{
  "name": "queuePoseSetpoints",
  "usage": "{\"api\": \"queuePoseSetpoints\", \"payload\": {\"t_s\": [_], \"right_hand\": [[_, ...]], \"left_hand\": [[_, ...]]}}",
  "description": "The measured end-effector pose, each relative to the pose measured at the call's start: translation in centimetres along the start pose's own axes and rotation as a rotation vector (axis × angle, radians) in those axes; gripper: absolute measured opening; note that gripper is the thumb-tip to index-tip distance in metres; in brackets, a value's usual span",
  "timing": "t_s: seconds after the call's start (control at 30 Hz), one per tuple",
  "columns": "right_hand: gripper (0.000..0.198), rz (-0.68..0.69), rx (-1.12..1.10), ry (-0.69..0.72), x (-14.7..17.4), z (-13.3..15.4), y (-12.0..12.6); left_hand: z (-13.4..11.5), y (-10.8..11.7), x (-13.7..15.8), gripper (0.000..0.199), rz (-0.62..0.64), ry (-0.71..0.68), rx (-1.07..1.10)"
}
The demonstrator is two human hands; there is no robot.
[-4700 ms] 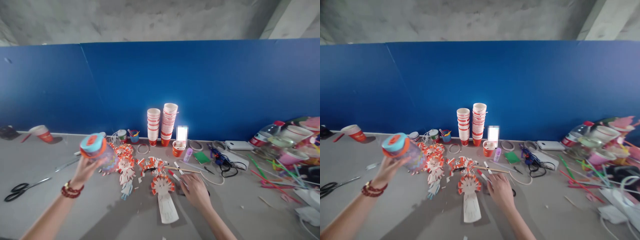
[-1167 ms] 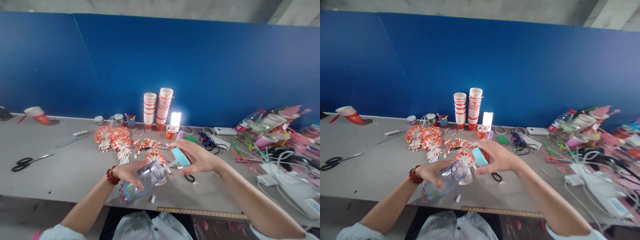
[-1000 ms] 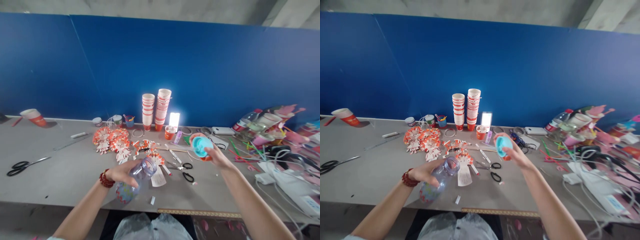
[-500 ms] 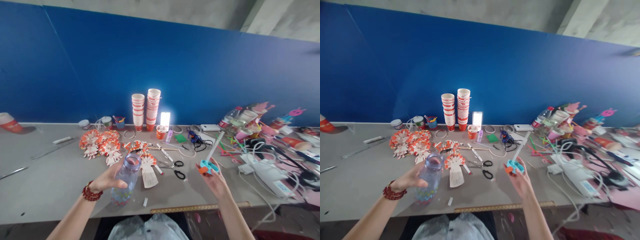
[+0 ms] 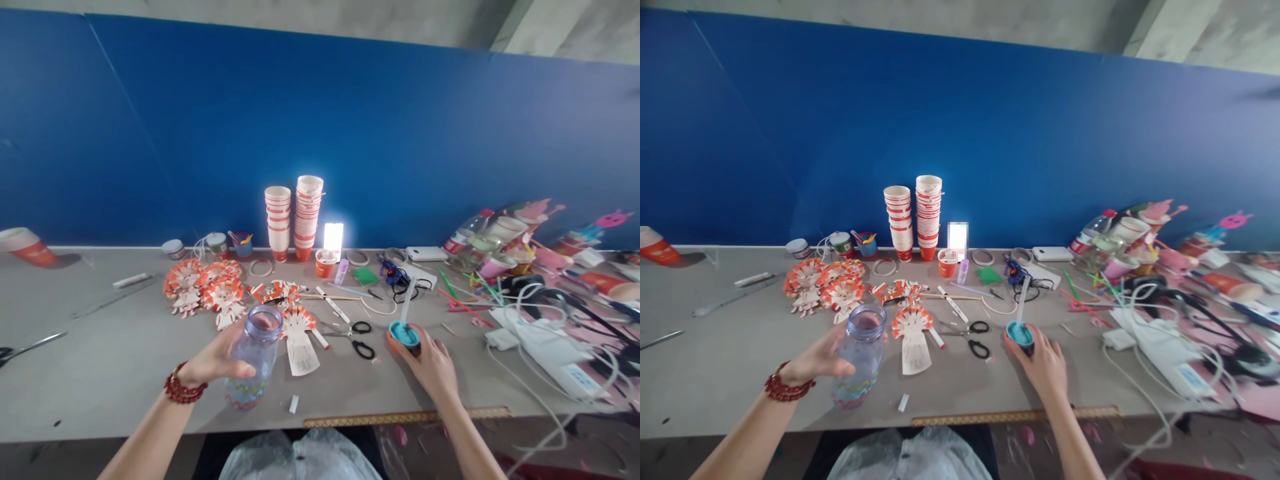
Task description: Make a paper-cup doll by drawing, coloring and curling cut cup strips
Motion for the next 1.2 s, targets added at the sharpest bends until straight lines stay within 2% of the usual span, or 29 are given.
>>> {"api": "queuePoseSetpoints", "payload": {"t_s": [0.17,0.27,0.33,0.4,0.43,0.47,0.53,0.57,0.63,0.73,0.9,1.0,1.1,1.2], "right_hand": [[0.072,-0.092,0.091,0.076,0.8,-0.9,-0.3],[0.078,-0.194,0.044,0.084,1.5,-0.9,1.0],[0.068,-0.304,0.002,0.078,2.3,0.1,2.9],[0.043,-0.364,-0.072,0.088,2.9,2.3,4.3],[0.031,-0.346,-0.132,0.145,3.0,4.3,4.5],[0.024,-0.263,-0.180,0.227,2.8,6.7,3.9],[0.021,-0.072,-0.218,0.343,2.2,10.9,1.8],[0.022,-0.019,-0.221,0.376,1.7,12.5,0.9],[0.025,0.037,-0.199,0.396,0.4,14.5,-0.8],[0.025,0.049,-0.176,0.419,-1.5,16.5,-2.4],[0.022,0.168,-0.266,0.522,-3.1,21.2,-4.3],[0.018,0.287,-0.246,0.505,-3.2,22.5,-5.7],[0.011,0.414,-0.160,0.449,-1.8,21.7,-7.2],[0.009,0.436,-0.090,0.445,0.4,20.8,-7.5]], "left_hand": [[0.0,-0.2,0.2,0.064,0.020,0.010,-0.005],[0.2,0.1,0.3,0.062,-0.001,0.008,-0.035],[0.4,0.3,0.4,0.062,-0.007,0.007,-0.051],[0.6,0.3,0.5,0.061,-0.002,0.012,-0.056],[0.6,0.2,0.4,0.061,0.002,0.012,-0.058],[0.6,0.2,0.4,0.060,0.001,0.015,-0.063],[0.3,0.4,0.1,0.061,-0.016,0.000,-0.084],[0.0,0.6,0.0,0.062,-0.033,-0.012,-0.097],[-0.5,1.2,-0.1,0.062,-0.087,-0.039,-0.122],[-1.0,2.8,0.2,0.063,-0.221,-0.093,-0.131],[1.1,4.6,1.3,0.070,-0.399,-0.122,-0.113],[2.8,4.7,2.1,0.075,-0.424,-0.099,-0.096],[3.2,4.8,2.9,0.076,-0.417,-0.125,-0.136],[3.4,5.0,3.3,0.076,-0.413,-0.129,-0.216]]}}
Point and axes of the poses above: each hand's wrist, its own x-axis away from the middle knuckle, its own y-axis out of the back of the hand, z = x × y, the point moved 10 cm from there along -x, towards the middle knuckle, and after that the axes turned 7 degrees about -z, right-handed, at the moved point
